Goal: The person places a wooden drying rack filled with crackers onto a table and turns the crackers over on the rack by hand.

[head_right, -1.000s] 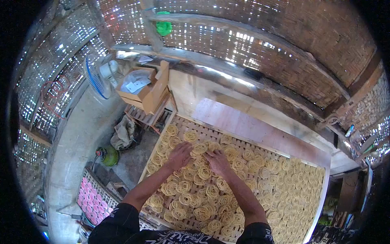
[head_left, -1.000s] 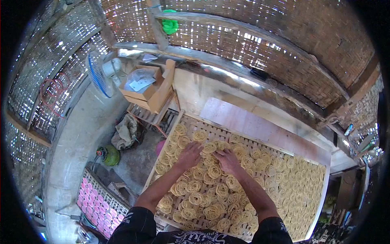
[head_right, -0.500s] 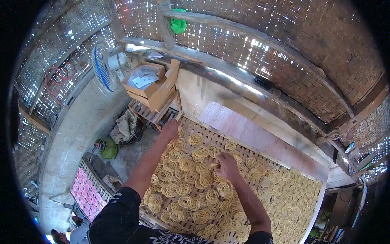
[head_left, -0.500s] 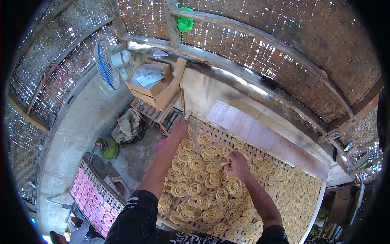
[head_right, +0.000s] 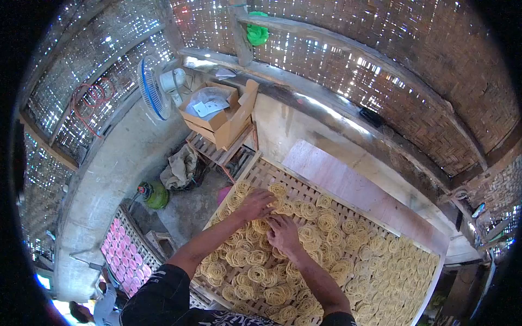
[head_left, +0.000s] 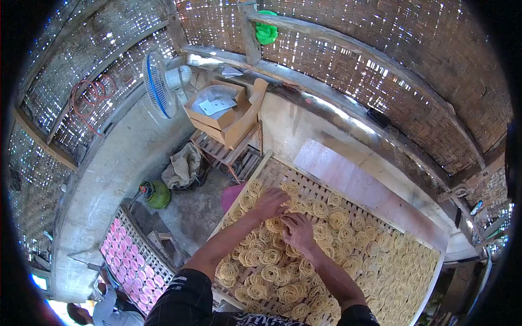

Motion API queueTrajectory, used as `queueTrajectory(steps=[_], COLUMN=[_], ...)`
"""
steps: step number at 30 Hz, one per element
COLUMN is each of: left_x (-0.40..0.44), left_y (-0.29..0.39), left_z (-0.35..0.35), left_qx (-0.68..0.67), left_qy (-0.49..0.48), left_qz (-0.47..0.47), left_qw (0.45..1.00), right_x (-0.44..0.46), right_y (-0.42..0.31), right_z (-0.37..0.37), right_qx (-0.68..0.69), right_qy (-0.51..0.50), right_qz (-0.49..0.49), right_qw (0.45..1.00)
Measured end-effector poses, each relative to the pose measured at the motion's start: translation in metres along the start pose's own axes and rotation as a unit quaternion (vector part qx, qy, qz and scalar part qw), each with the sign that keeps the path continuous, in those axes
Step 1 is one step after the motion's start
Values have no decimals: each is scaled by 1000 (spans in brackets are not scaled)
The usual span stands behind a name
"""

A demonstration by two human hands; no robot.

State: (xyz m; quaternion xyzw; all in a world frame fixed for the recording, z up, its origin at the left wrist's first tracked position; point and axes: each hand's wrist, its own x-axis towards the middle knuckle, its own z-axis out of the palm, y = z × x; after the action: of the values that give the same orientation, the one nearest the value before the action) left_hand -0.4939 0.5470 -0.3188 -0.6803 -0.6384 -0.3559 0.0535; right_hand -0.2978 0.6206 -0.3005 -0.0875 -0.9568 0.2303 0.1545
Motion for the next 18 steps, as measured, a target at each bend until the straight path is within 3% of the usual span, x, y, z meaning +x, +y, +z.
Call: queueTrajectory(steps=[3, 5, 12, 15, 18], left_x=[-26, -44, -28, -23, -19], left_y=[-27, -41, -44, -45, -55], left_z=[-16, -31, -35, -34, -35], left_qx=[134, 192, 239, 161, -7], left_qy=[33, -34, -169, -33, 23], left_qz=[-194, -237, -314, -370, -407], left_qw=[971, 952, 903, 914, 913], right_x=[31, 64, 121, 132, 143], right_y=[-1, 2, 4, 5, 3], right_z=[13, 28, 54, 46, 34], right_qx=[-11, -35, -102, -124, -127], right_qy=[26, 84, -84, -140, -173], right_qz=[3, -18, -3, 3, 1], right_qw=[1000, 996, 991, 982, 977])
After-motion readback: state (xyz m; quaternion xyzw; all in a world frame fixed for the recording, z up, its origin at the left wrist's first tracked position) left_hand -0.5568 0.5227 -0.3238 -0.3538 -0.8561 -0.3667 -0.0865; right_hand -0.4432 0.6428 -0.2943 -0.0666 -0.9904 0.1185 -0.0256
